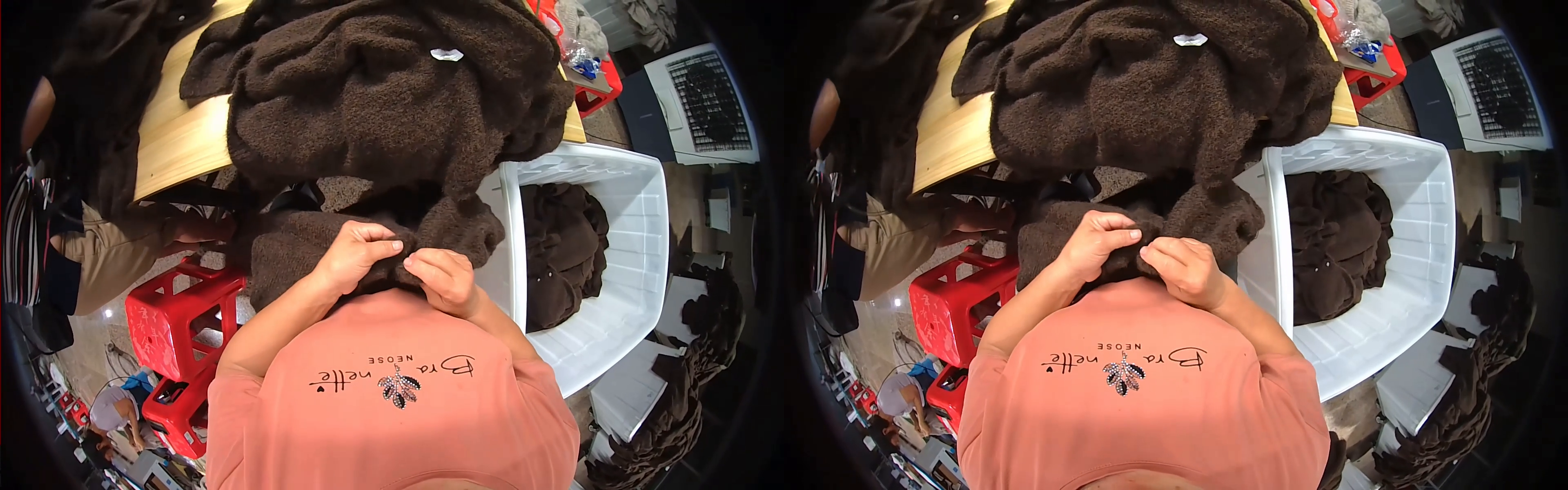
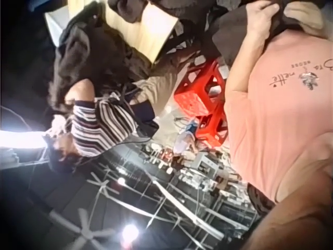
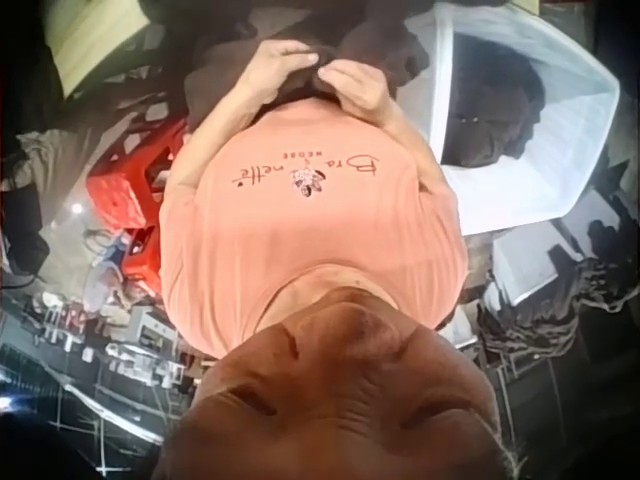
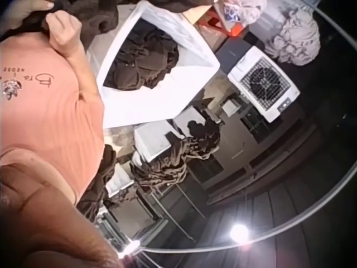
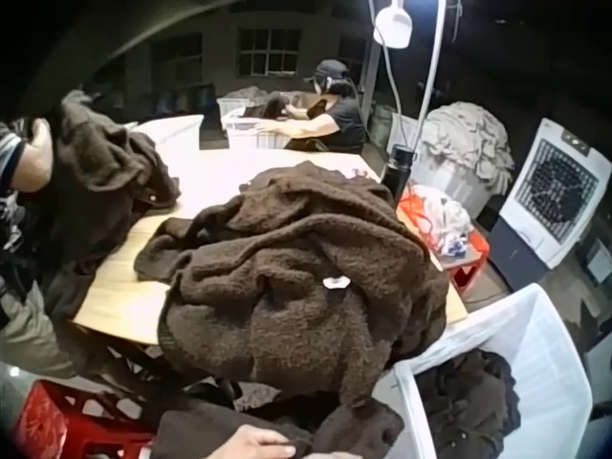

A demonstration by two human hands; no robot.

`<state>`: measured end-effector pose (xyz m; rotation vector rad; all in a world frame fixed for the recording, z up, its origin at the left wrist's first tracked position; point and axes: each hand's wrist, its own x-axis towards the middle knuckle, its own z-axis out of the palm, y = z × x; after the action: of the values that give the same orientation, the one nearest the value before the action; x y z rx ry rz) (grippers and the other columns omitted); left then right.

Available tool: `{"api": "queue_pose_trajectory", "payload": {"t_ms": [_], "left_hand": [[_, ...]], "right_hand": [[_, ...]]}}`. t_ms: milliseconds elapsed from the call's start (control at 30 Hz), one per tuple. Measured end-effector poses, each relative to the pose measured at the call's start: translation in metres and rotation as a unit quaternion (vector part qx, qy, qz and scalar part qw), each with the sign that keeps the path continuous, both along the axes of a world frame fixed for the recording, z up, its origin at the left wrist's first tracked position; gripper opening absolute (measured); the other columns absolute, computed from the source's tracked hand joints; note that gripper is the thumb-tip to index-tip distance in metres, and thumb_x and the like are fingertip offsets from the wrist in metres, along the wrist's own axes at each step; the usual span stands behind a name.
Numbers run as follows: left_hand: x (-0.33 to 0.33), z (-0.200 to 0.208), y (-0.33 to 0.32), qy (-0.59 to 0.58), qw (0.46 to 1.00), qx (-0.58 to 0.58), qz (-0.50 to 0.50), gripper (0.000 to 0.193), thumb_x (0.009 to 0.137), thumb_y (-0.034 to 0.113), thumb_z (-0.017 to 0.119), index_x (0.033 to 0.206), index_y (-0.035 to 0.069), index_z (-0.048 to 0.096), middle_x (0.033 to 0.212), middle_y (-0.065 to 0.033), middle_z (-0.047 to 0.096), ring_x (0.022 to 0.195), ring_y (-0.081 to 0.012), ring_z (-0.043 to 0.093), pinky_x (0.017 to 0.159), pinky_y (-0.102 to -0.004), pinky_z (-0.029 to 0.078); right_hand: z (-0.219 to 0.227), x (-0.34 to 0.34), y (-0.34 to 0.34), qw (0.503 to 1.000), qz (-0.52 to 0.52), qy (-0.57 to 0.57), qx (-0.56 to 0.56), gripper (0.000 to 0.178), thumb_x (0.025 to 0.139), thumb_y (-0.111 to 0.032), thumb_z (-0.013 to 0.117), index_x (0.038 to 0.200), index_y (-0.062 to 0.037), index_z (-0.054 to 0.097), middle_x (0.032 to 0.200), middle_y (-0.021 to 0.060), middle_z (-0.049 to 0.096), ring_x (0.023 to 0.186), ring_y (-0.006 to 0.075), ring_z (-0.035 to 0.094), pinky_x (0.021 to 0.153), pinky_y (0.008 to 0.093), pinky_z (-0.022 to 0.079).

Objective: Inspecting brown sweaters for defects and sorting them into a storage bin.

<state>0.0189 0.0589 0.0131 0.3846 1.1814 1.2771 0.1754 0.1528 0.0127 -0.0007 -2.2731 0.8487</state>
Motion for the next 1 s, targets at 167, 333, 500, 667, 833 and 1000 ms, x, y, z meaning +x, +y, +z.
{"api": "queue_pose_trajectory", "payload": {"t_ms": [167, 333, 500, 667, 833, 1000], "left_hand": [[0.001, -0.005, -0.004, -0.021, 1.0, -0.003, -0.004, 0.009, 0.078, 0.003, 0.06, 0.078, -0.004, 0.065, 0.073, -0.0049, 0.063, 0.065, -0.0076, 0.054, 0.06, -0.0214, 0.044], [-0.002, -0.009, -0.008, 0.015, 1.0, -0.004, -0.015, 0.009, 0.078, 0.003, 0.06, 0.078, -0.005, 0.064, 0.071, -0.0038, 0.062, 0.064, -0.0068, 0.053, 0.059, -0.0212, 0.043], [-0.004, -0.009, -0.009, 0.035, 0.998, 0.008, -0.044, 0.01, 0.077, 0.001, 0.06, 0.084, -0.006, 0.064, 0.074, -0.0036, 0.062, 0.066, -0.0064, 0.052, 0.059, -0.021, 0.043], [-0.002, -0.012, -0.011, 0.083, 0.996, 0.012, -0.022, 0.012, 0.076, -0.002, 0.061, 0.087, -0.006, 0.063, 0.076, -0.0031, 0.062, 0.067, -0.0058, 0.052, 0.058, -0.0207, 0.043], [-0.002, -0.012, -0.015, 0.183, 0.983, 0.017, -0.01, 0.013, 0.074, -0.002, 0.064, 0.086, -0.002, 0.064, 0.073, -0.0006, 0.062, 0.064, -0.0045, 0.052, 0.057, -0.019, 0.042], [0.001, -0.007, -0.017, 0.32, 0.947, 0.032, 0.004, 0.012, 0.072, -0.002, 0.064, 0.083, -0.001, 0.065, 0.07, -0.0031, 0.062, 0.063, -0.006, 0.053, 0.056, -0.0213, 0.043]], "right_hand": [[-0.007, -0.009, -0.004, 0.998, -0.048, 0.03, 0.027, 0.018, 0.061, 0.004, 0.061, 0.079, 0.0005, 0.06, 0.073, 0.0084, 0.055, 0.057, 0.0204, 0.056, 0.048, 0.0285, 0.045], [-0.007, -0.011, -0.003, 0.997, -0.041, -0.001, 0.066, 0.013, 0.061, 0.002, 0.06, 0.074, -0.0004, 0.059, 0.073, 0.0082, 0.055, 0.054, 0.0189, 0.053, 0.046, 0.0282, 0.042], [-0.008, -0.01, -0.002, 0.997, -0.026, -0.042, 0.061, 0.015, 0.061, 0.003, 0.06, 0.077, 0.0016, 0.058, 0.071, 0.0092, 0.054, 0.055, 0.02, 0.054, 0.048, 0.0287, 0.043], [-0.012, -0.012, -0.003, 0.996, -0.027, -0.063, -0.06, 0.018, 0.061, 0.009, 0.056, 0.078, 0.0007, 0.057, 0.076, 0.0107, 0.055, 0.062, 0.0248, 0.057, 0.055, 0.031, 0.047], [-0.017, -0.019, 0.002, 0.964, 0.007, -0.123, -0.237, 0.026, 0.062, 0.013, 0.052, 0.084, 0.0002, 0.053, 0.092, 0.0148, 0.058, 0.08, 0.0263, 0.058, 0.069, 0.0295, 0.046], [-0.019, -0.02, 0.0, 0.923, -0.004, -0.216, -0.318, 0.026, 0.064, 0.009, 0.05, 0.088, 0.0011, 0.054, 0.085, 0.0129, 0.059, 0.074, 0.0242, 0.059, 0.064, 0.029, 0.046]]}}
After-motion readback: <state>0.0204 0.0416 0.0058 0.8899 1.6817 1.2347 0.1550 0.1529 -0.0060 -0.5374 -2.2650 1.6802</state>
